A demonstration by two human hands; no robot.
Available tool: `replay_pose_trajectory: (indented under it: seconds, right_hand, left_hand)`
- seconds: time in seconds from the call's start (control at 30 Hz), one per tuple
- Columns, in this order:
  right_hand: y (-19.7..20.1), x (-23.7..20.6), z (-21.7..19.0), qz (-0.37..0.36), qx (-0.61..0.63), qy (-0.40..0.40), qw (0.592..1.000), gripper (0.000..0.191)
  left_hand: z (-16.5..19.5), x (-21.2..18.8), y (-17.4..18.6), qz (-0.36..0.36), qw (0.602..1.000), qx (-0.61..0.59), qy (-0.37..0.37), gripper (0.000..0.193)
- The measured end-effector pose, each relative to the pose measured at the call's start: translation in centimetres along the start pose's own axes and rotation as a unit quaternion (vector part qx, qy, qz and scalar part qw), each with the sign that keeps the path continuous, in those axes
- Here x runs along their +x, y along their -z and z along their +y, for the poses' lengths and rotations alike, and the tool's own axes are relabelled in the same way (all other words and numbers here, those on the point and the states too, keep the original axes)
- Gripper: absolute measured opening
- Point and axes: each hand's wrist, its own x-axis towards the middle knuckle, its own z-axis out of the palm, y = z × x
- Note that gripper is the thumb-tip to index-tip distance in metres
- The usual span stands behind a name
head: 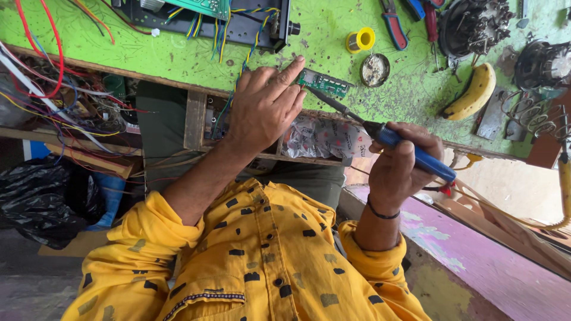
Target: The person works at a cluttered electronics workbench, handling a small circuit board and wires. They retrieve a new circuit board from a box, place it into a metal chassis, and use a soldering iron and pliers to strip and prepare wires for connection.
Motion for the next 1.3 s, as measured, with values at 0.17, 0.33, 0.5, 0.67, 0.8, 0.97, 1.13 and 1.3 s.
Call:
replay_pose_trajectory:
  seconds: [0.17, 0.33, 0.5, 0.67, 0.8, 0.97, 1.13, 1.3]
  right_hand:
    - [-0.4, 0.3, 0.3, 0.01, 0.0, 0.001, 1.0, 0.026]
    - [-0.6, 0.2, 0.3, 0.006, -0.004, 0.003, 1.0, 0.027]
    - [-0.4, 0.0, 0.4, 0.006, -0.009, 0.004, 1.0, 0.026]
    - [-0.4, -0.1, 0.5, 0.003, -0.009, 0.004, 1.0, 0.027]
    - [-0.3, -0.1, 0.7, 0.006, -0.007, -0.001, 1.0, 0.028]
    - [0.2, 0.0, 1.2, 0.014, 0.01, -0.009, 1.0, 0.024]
    - [0.6, 0.4, 1.7, 0.029, 0.036, -0.04, 0.998, 0.02]
    - [0.6, 0.5, 1.0, 0.06, 0.031, -0.022, 0.997, 0.02]
  left_hand:
    - [0.0, 0.1, 0.2, 0.001, 1.0, 0.001, -0.004, 0.017]
    - [0.0, 0.1, 0.2, 0.005, 1.0, -0.009, -0.003, 0.018]
    - [-0.1, -0.2, -0.1, 0.004, 1.0, -0.007, -0.007, 0.018]
    - [-0.3, -0.4, -0.5, -0.002, 1.0, -0.008, -0.006, 0.019]
    - [-0.3, -0.4, -0.5, 0.0, 1.0, -0.012, -0.005, 0.019]
    - [-0.2, -0.2, -0.1, -0.004, 1.0, -0.025, -0.001, 0.017]
    - [-0.1, 0.2, 0.6, -0.034, 0.999, -0.02, 0.008, 0.015]
    - [0.1, 0.4, 1.4, -0.051, 0.999, -0.005, -0.002, 0.013]
